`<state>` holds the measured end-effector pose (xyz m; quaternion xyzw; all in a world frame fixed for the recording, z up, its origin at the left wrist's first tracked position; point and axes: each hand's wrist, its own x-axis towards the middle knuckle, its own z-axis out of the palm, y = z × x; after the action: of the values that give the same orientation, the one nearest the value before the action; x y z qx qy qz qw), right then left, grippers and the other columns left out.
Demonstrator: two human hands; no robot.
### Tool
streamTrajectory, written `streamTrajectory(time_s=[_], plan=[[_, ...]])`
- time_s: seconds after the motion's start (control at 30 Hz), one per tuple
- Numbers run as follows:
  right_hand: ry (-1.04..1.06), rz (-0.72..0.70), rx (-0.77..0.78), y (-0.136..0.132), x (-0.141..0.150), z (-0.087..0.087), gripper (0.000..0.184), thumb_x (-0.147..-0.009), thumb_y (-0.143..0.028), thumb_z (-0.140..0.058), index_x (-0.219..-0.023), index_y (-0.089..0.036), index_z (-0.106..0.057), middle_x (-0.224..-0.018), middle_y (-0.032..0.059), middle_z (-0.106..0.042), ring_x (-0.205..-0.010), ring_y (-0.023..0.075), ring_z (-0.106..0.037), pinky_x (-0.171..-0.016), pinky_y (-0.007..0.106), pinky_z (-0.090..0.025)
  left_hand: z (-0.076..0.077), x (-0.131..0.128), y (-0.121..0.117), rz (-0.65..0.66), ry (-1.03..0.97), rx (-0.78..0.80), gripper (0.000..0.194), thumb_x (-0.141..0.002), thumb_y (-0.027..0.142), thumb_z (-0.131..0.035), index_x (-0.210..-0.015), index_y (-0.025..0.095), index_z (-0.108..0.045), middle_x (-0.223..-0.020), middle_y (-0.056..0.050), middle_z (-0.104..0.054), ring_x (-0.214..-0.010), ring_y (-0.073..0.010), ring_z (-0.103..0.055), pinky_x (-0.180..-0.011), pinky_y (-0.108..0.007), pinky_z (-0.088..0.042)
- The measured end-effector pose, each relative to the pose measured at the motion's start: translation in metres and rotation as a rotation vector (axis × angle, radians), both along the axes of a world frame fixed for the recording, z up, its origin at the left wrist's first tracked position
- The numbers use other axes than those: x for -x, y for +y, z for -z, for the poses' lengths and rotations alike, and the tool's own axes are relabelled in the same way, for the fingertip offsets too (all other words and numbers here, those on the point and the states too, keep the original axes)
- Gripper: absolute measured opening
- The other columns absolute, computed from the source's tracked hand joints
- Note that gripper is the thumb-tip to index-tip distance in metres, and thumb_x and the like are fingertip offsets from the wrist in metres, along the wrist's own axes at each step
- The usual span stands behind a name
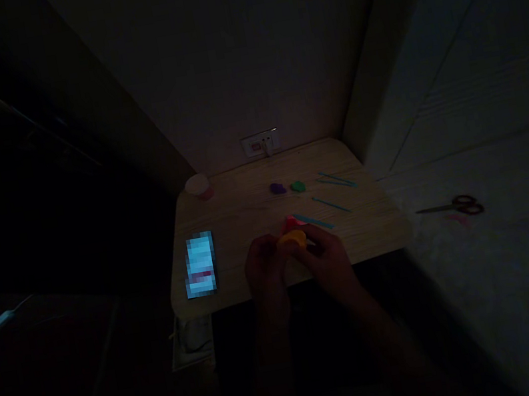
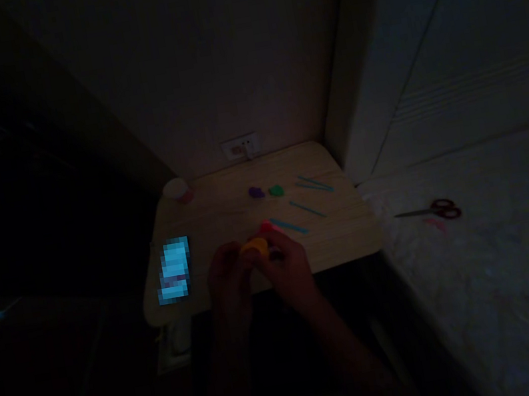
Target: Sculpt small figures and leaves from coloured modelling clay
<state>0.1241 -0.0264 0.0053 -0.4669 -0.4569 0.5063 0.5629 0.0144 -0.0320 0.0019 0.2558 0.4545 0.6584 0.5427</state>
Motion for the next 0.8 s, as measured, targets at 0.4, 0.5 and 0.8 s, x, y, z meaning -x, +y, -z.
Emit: streamTrajectory(time_s=[0.4,0.5,0.8], plan=[[0.103,0.044,0.146,0.0061,-0.0048,0.0027,0.033,-0.066,-0.047,-0.09,-0.087,-0.022,-0.082,-0.088,0.0058,-0.081,-0.081,0.0244,-0.074,-0.072,0.036,-0.06,0.0025,0.0099,0.0053,0.019,0.131,-0.037,0.045,-0.07,0.054,-0.091,-0.093,0.019,-0.076,-0.092,-0.005,-0.079,-0.084,-0.0184,-0.074,-0.074,-0.027,-0.059],[0.026,0.049,0.122,0.0053,-0.0043,0.0031,0.03,-0.065,-0.048,-0.09,-0.074,-0.021,-0.079,-0.073,0.0029,-0.076,-0.068,0.0206,-0.068,-0.063,0.032,-0.056,0.0005,0.0083,0.0056,0.075,0.22,-0.037,0.042,-0.067,0.049,-0.094,-0.093,0.019,-0.079,-0.095,-0.006,-0.081,-0.09,-0.022,-0.076,-0.081,-0.031,-0.061],[-0.052,0.107,0.121,0.0066,-0.0037,0.0074,0.04,-0.07,-0.054,-0.085,-0.058,-0.02,-0.067,-0.055,-0.0011,-0.062,-0.051,0.0134,-0.053,-0.047,0.025,-0.042,0.001,0.0085,0.0066,0.081,0.274,0.029,0.029,-0.067,0.04,-0.093,-0.08,0.019,-0.079,-0.084,-0.004,-0.08,-0.079,-0.0203,-0.075,-0.077,-0.031,-0.06]])
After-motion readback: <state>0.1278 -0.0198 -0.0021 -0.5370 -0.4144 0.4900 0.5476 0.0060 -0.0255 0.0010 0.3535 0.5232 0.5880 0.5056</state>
